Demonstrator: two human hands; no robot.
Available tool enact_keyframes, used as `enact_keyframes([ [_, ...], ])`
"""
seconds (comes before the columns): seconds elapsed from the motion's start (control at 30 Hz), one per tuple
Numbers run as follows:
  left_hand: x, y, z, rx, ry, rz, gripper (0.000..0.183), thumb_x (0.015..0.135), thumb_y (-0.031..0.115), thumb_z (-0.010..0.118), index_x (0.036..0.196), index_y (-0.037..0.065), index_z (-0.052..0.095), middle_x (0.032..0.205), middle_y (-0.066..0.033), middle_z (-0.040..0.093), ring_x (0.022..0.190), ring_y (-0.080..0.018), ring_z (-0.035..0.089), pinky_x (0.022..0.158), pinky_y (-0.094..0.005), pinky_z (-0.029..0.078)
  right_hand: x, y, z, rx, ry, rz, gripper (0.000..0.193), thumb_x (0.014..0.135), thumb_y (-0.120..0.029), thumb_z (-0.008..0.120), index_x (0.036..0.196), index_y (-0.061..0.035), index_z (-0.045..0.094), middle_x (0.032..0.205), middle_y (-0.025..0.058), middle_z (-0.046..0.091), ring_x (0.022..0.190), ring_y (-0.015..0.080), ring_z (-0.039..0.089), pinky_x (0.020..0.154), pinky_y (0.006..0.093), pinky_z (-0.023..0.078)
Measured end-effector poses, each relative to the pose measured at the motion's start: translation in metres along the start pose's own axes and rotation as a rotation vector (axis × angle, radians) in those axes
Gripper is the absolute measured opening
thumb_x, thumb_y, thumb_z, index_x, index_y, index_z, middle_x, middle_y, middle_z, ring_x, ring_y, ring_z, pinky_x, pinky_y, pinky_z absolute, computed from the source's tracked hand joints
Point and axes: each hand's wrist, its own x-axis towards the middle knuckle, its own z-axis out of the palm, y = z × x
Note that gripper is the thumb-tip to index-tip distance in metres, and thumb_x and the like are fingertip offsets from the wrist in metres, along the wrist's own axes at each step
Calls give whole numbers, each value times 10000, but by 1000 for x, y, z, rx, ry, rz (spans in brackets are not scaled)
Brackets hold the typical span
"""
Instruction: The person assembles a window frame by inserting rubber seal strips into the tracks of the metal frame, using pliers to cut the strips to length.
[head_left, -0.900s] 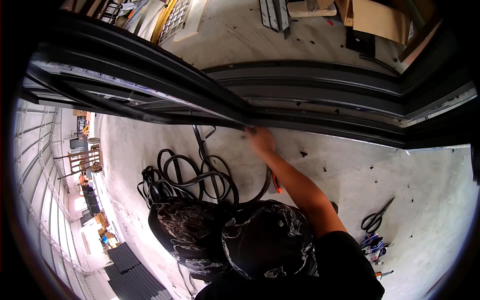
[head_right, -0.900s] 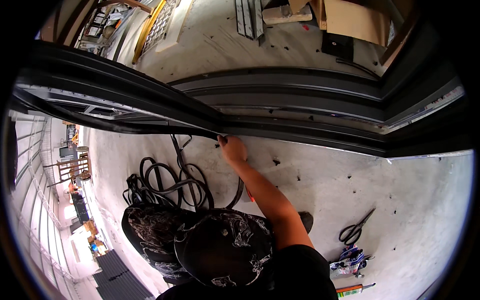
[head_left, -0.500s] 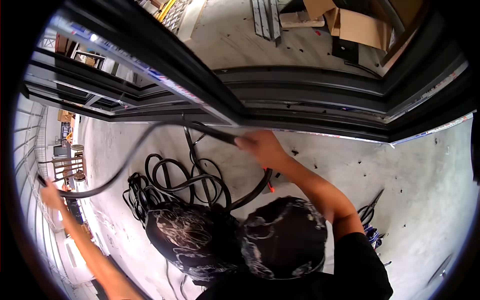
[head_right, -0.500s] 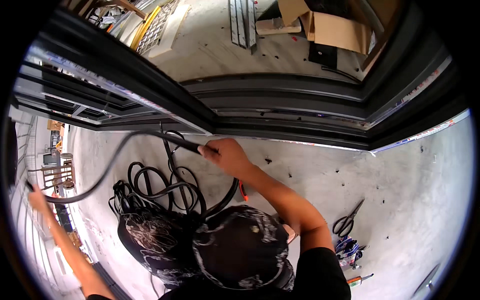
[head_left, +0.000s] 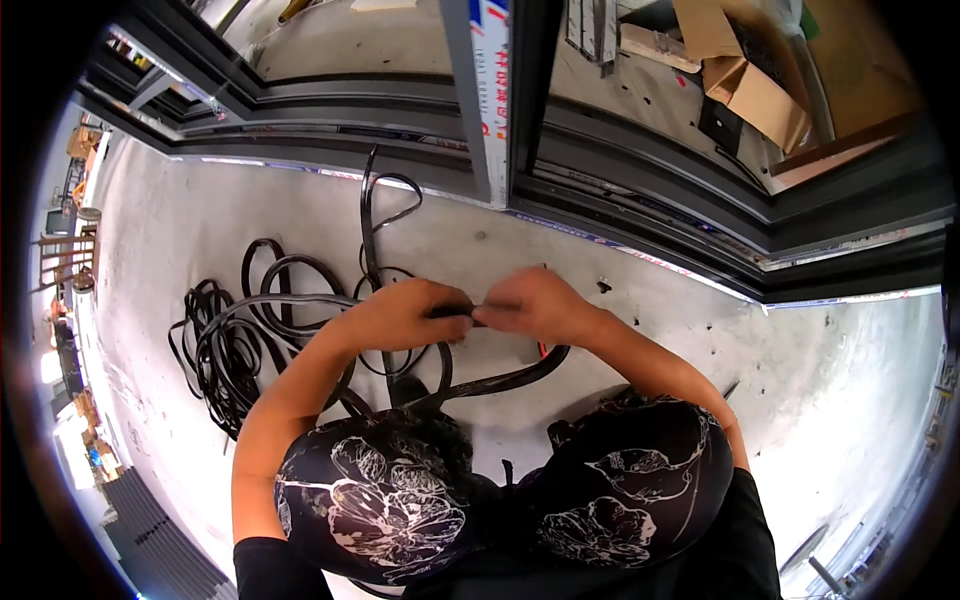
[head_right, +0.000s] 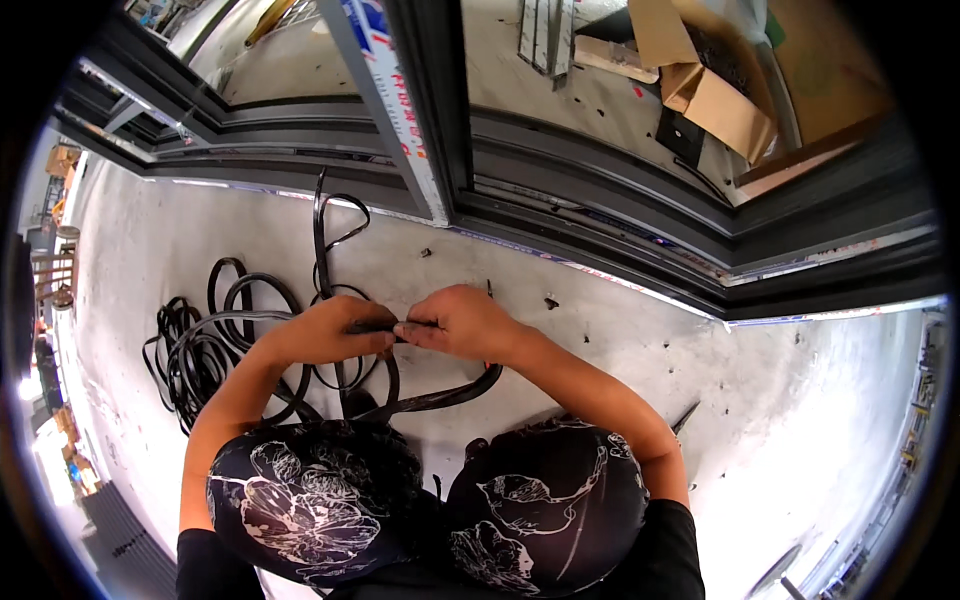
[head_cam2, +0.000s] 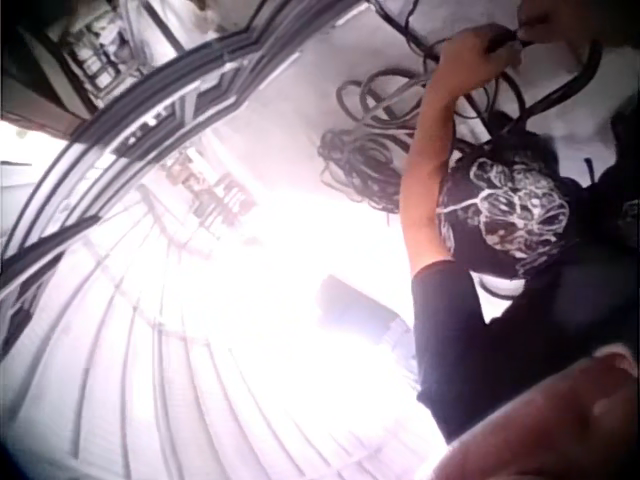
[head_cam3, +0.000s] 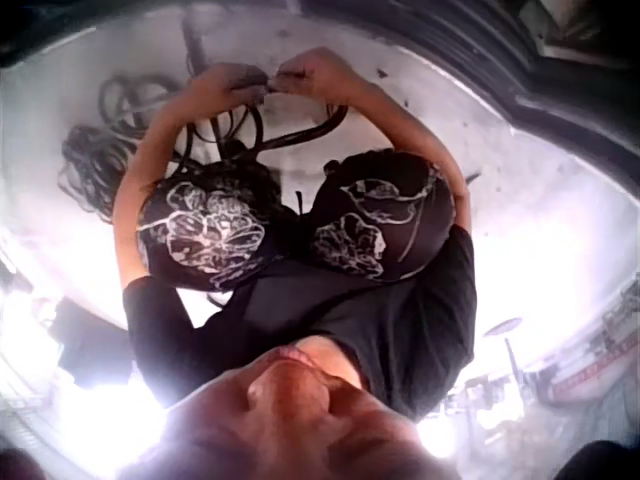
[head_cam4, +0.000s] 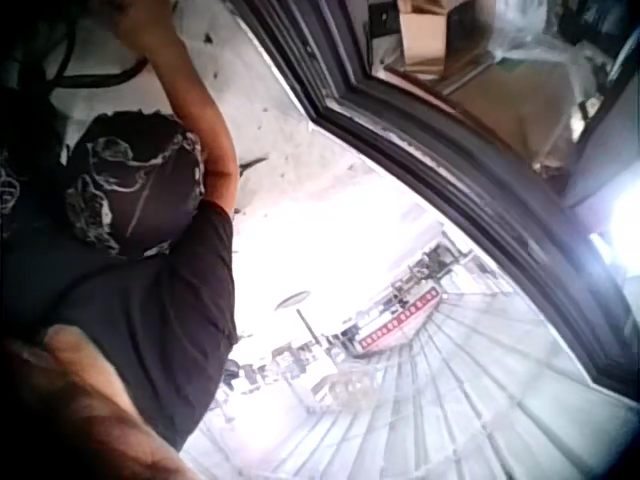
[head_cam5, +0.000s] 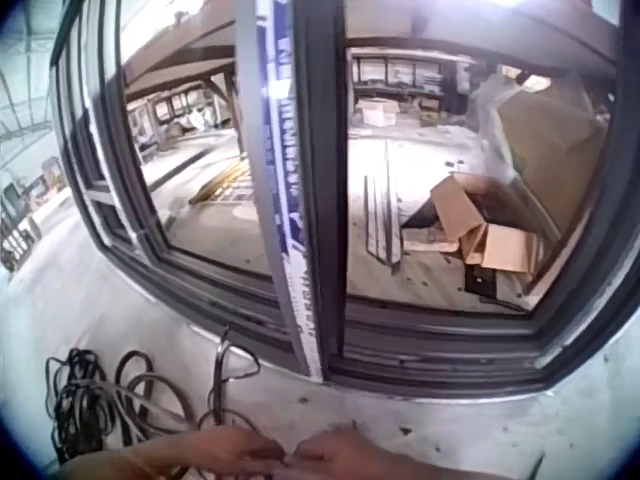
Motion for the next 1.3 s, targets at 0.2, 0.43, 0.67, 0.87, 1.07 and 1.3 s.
enact_keyframes([
  [0.2, -1, -7, -4, -394, -141, -98, 296, 934, 253, 560, 1026, -18, 635, 828, -160, 638, 779, -289, 636, 720, -373, 481, 7, -11, 0, 2, -65, 67, 299, 886, -309, 635, 737, -50, 647, 658, 123, 569, 616, 276, 549, 572, 378, 415],
  [0.43, 11, -36, 30, -2, 134, -53, 245, 912, 225, 565, 932, -5, 644, 752, -183, 602, 692, -302, 575, 637, -407, 431, -43, 41, 11, -246, 362, -127, 267, 888, -310, 649, 1005, -70, 671, 850, 116, 630, 714, 294, 622, 681, 369, 502],
  [0.67, 44, -86, -10, 275, 620, -224, 252, 944, 203, 545, 1087, 18, 637, 932, -150, 659, 799, -267, 635, 685, -373, 483, -323, 112, 23, -627, 1055, 1098, 194, 844, -170, 621, 1002, -59, 643, 947, 159, 655, 870, 352, 635, 743, 429, 513],
  [0.87, 29, -17, -153, 1118, 931, 139, 334, 984, 200, 520, 1289, 69, 561, 1170, -106, 647, 1023, -237, 635, 823, -320, 508, -436, 133, 80, -612, 977, 1449, 332, 783, -161, 591, 1078, -36, 508, 906, 246, 627, 859, 439, 599, 757, 504, 485],
  [1.07, 57, 90, -128, 1187, 1025, 351, 347, 974, 180, 556, 1305, 77, 551, 1272, -109, 595, 1144, -231, 591, 932, -329, 490, -472, 166, 89, -701, 998, 1504, 378, 733, -135, 652, 1034, 7, 473, 923, 247, 617, 863, 428, 599, 752, 482, 479],
  [1.3, 21, 92, -76, 1276, 795, 147, 222, 786, 132, 630, 998, 68, 613, 835, -96, 566, 738, -296, 599, 610, -411, 491, -411, 147, 30, 541, 1300, 1139, 582, 733, -58, 632, 1280, -69, 434, 865, 118, 637, 672, 186, 599, 569, 317, 486],
])
